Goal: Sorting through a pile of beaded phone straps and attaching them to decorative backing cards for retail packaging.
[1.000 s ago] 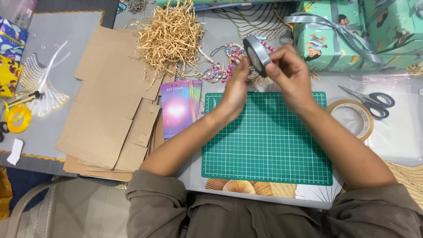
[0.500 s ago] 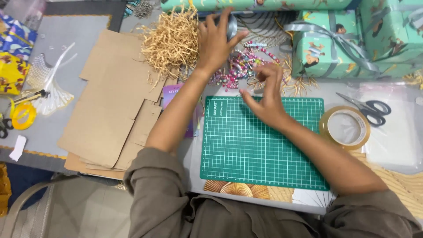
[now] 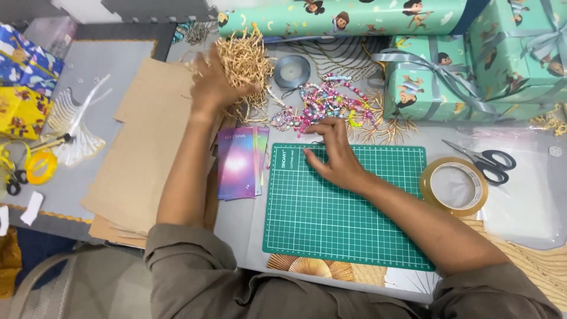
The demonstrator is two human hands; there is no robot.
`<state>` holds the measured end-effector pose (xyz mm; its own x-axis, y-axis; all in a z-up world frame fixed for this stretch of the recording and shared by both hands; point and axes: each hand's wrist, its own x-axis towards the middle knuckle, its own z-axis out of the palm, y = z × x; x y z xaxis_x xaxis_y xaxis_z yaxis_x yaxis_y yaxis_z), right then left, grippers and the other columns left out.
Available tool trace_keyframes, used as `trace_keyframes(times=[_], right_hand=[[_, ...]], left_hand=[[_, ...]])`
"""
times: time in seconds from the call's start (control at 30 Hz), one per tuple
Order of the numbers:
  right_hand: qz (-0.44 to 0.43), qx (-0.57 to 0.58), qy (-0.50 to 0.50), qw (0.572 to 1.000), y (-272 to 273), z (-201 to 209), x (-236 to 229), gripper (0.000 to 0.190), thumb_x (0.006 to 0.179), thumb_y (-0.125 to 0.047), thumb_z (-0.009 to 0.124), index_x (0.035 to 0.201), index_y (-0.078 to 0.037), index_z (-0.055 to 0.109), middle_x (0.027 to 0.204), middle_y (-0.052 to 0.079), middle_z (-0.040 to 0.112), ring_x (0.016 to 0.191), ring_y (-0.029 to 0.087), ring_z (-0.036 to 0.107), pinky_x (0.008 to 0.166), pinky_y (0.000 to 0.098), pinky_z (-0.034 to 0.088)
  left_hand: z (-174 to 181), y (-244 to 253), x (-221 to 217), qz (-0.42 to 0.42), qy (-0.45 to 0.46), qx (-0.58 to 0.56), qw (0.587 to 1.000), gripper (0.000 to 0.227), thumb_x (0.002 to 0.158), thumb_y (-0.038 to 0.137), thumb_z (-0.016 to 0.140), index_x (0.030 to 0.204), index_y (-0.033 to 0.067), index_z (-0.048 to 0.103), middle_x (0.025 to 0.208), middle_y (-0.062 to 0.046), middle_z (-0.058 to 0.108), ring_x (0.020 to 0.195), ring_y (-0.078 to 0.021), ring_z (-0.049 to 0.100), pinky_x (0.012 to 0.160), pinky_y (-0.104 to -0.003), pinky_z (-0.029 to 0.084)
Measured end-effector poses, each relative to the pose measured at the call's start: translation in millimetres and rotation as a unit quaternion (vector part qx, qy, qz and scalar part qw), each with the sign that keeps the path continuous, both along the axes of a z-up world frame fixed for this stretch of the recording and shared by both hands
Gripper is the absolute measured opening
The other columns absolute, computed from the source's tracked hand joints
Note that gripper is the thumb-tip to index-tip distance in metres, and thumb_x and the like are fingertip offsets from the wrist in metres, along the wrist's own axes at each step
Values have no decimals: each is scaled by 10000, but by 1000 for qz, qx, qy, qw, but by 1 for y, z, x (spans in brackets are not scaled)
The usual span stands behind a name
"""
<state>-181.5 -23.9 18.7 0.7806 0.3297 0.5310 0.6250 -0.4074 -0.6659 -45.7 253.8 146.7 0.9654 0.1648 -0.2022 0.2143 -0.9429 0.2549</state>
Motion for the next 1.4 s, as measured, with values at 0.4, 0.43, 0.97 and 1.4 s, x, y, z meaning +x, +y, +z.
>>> trace_keyframes(times=[0.4,0.43,0.97,1.4], right_hand=[[26,4,-13,1000,-5,7,-3,281,1099,-181,599,1351,-65,551,1232,128,468,1178,297,523,1039,421,476],[26,5,-13,1000,-5,4,0,281,1099,-181,599,1351,-65,551,1232,128,468,1178,297,523,1039,421,476],[-8,-145,-60,988,0,-15,-1,175,999,-127,691,1168,-91,716,1306,151,637,1302,378,556,1068,513,466],[-57,-160,-205,964,3,-40,8,182,984,-187,698,1151,-122,727,1075,58,690,1062,266,650,902,422,506]], left_hand=[[24,-33,1,-19,-33,-22,999,1233,905,680,876,1749,184,128,1802,-170,48,1576,-469,330,1123,-724,449],[9,-15,-4,-19,-32,-21,999,1233,905,680,876,1749,184,128,1802,-170,48,1576,-469,330,1123,-724,449],[-72,-48,-12,-409,-282,193,846,113,989,236,767,1071,308,742,1286,59,638,1354,-316,522,1121,-708,282],[-37,-116,-44,-419,-300,58,855,499,959,18,798,1403,112,588,1295,-191,581,1136,-438,629,830,-564,513]])
